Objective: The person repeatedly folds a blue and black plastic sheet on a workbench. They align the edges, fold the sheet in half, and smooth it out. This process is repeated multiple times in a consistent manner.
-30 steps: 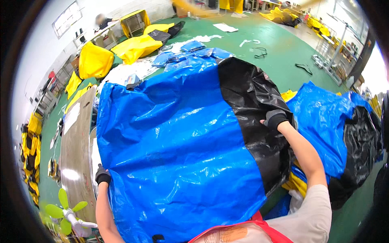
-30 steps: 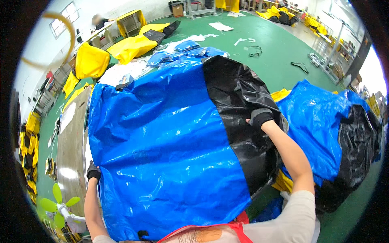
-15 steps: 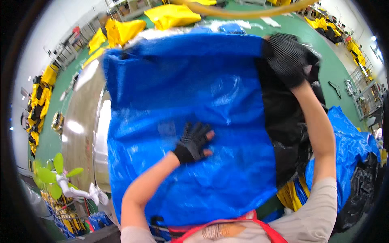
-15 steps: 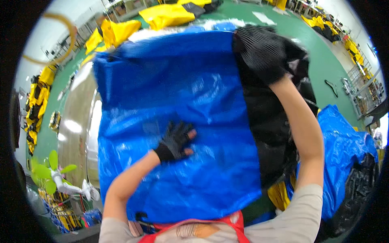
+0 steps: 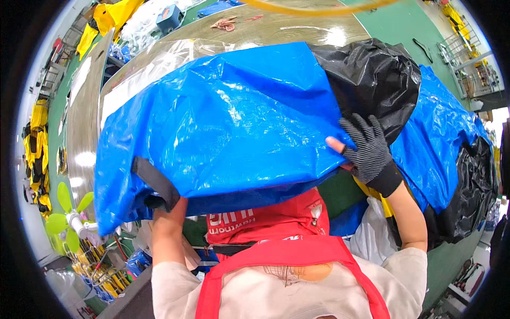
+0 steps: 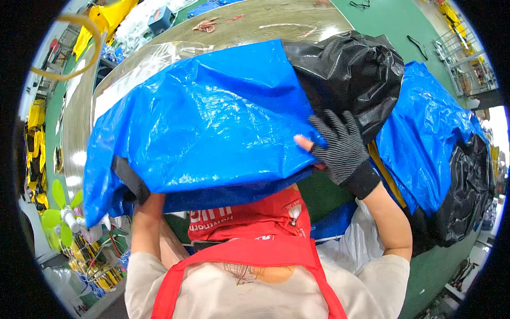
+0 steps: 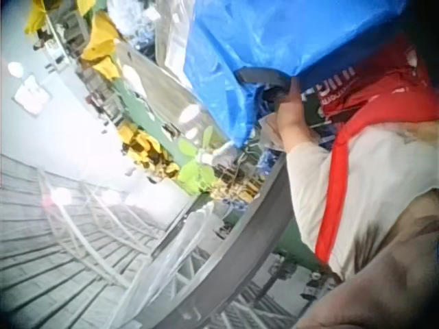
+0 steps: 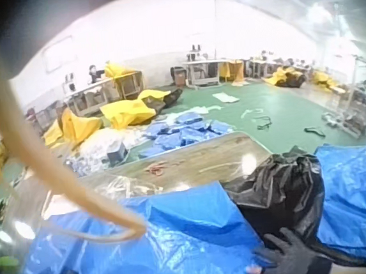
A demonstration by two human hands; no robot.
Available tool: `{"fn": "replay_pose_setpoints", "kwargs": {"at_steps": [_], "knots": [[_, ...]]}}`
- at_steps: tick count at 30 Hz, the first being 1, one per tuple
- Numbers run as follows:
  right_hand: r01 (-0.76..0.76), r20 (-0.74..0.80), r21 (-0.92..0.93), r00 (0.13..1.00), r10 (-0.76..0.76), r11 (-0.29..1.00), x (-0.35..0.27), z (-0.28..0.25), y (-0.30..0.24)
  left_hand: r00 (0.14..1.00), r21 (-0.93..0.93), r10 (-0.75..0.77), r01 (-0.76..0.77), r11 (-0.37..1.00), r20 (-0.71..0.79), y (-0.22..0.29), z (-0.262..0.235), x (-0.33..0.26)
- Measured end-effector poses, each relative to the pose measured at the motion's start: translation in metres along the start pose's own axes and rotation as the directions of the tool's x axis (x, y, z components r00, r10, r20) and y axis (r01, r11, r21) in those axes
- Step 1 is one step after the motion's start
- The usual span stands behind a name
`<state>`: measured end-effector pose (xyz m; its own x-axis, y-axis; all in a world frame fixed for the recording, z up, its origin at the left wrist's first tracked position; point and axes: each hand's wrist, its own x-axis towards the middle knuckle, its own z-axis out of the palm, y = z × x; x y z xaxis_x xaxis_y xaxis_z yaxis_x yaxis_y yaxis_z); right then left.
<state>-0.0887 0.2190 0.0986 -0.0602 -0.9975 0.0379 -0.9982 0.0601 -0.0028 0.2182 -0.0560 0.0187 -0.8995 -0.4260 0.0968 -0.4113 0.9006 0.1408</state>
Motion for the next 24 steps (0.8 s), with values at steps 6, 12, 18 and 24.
{"fn": "replay_pose_setpoints", "kwargs": {"at_steps": [6, 12, 18, 24], "knots": [[0.153, 0.108, 0.2, 0.978, -0.177, 0.968, -0.003, 0.043, -0.038, 0.998, -0.023, 0.035, -0.034, 0.999, 0.049, 0.036, 0.0, -0.018], [0.087, 0.23, 0.116, 0.967, -0.112, 0.989, 0.005, 0.071, -0.032, 0.989, -0.238, 0.149, -0.148, 0.96, -0.015, 0.093, -0.099, -0.034], [-0.137, -0.184, 0.068, 0.972, 0.148, 0.988, 0.049, 0.018, 0.1, 0.986, 0.123, -0.057, 0.038, 0.992, 0.157, 0.015, -0.01, -0.048], [-0.623, -0.117, -0.36, 0.769, 0.628, 0.695, 0.078, 0.092, 0.118, 0.957, 0.13, -0.142, 0.179, 0.975, -0.255, -0.012, -0.058, -0.078]]}}
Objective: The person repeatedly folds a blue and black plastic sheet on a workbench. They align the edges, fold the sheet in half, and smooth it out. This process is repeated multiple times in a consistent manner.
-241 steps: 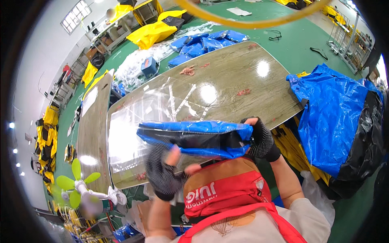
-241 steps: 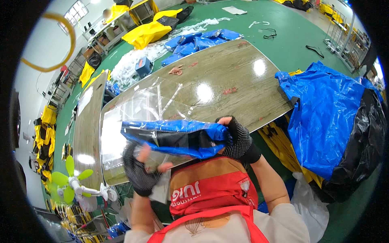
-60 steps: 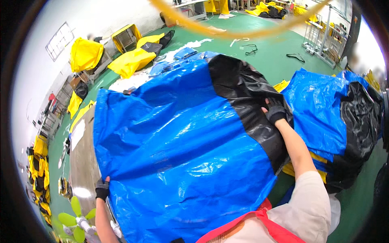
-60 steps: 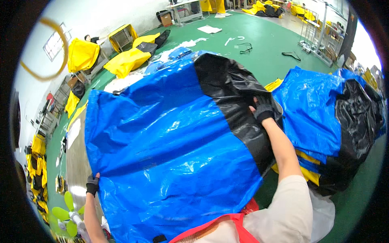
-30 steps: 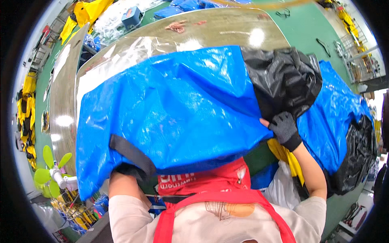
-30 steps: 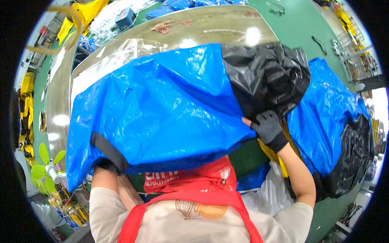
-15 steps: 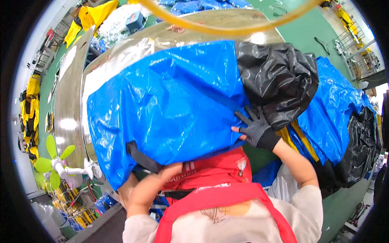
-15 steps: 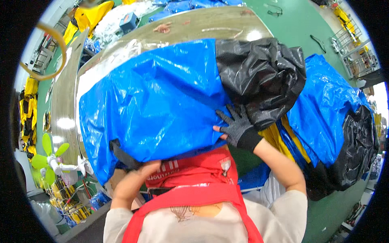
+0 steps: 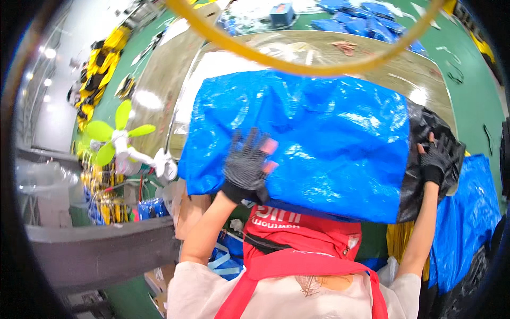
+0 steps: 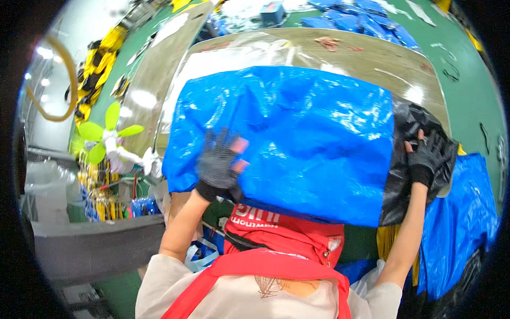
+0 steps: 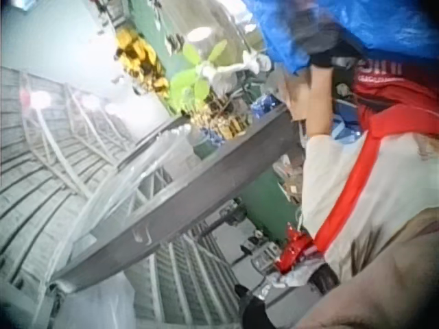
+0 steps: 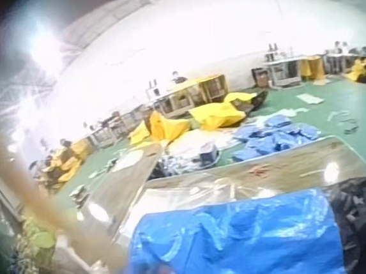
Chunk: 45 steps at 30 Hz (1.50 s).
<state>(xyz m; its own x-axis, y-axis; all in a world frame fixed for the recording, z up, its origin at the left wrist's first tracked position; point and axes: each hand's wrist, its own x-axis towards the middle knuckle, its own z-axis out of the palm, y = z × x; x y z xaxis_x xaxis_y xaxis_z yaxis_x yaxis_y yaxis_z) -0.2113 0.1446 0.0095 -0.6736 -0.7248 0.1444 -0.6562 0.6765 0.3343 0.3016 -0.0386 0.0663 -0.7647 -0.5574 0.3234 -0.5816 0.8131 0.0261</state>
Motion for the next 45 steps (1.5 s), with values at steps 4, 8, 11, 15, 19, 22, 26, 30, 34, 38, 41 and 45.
{"fn": "replay_pose_setpoints", "kwargs": {"at_steps": [4, 8, 11, 15, 19, 22, 26, 30, 34, 38, 41, 45], "knots": [[-0.042, 0.156, -0.231, 0.985, 0.08, 0.972, -0.01, -0.054, -0.023, 0.482, 0.007, -0.832, 0.866, 0.499, -0.277, -0.088, -0.017, -0.123], [-0.069, 0.198, -0.231, 0.973, 0.117, 0.97, -0.008, -0.065, -0.033, 0.271, 0.044, -0.926, 0.955, 0.292, 0.262, -0.141, 0.005, -0.164], [0.011, 0.071, -0.25, 0.997, 0.007, 0.968, 0.003, -0.032, -0.034, 0.598, 0.11, -0.785, 0.801, 0.588, -0.161, -0.241, -0.013, -0.229], [-0.045, 0.107, -0.091, 0.993, 0.054, 0.995, -0.003, -0.05, -0.03, 0.656, 0.455, -0.715, 0.574, 0.68, 0.242, -0.246, 0.017, -0.19], [0.09, -0.211, 0.056, 0.974, -0.076, 0.994, 0.009, 0.014, 0.028, 0.942, 0.08, -0.266, 0.287, 0.955, -0.205, -0.195, 0.01, -0.052], [0.183, -0.154, 0.463, 0.98, -0.125, 0.867, -0.012, -0.05, -0.006, 0.991, -0.053, 0.13, -0.13, 0.99, 0.006, -0.055, 0.009, 0.05], [0.66, -0.329, 0.647, 0.694, -0.641, 0.383, -0.13, -0.104, -0.029, 0.86, -0.062, 0.386, -0.389, 0.919, 0.334, -0.006, 0.08, 0.055], [0.453, -0.408, 0.298, 0.856, -0.317, 0.84, -0.217, -0.006, -0.022, 0.776, -0.179, 0.422, -0.384, 0.906, 0.469, 0.007, 0.08, 0.09], [0.418, -0.398, 0.425, 0.883, -0.249, 0.803, -0.215, -0.015, -0.014, 0.711, -0.296, 0.608, -0.532, 0.793, 0.352, 0.079, 0.043, 0.189], [0.535, -0.402, 0.517, 0.841, -0.363, 0.669, -0.201, -0.097, 0.004, 0.501, -0.326, 0.865, -0.823, 0.465, -0.033, 0.164, 0.093, 0.237], [0.577, -0.493, 0.539, 0.807, -0.326, 0.613, -0.139, -0.163, 0.015, 0.424, -0.394, 0.905, -0.839, 0.375, -0.042, 0.2, 0.151, 0.193], [0.574, -0.218, 0.468, 0.812, -0.542, 0.672, 0.019, -0.1, 0.002, 0.456, -0.458, 0.889, -0.785, 0.418, 0.029, 0.19, 0.14, 0.156]]}}
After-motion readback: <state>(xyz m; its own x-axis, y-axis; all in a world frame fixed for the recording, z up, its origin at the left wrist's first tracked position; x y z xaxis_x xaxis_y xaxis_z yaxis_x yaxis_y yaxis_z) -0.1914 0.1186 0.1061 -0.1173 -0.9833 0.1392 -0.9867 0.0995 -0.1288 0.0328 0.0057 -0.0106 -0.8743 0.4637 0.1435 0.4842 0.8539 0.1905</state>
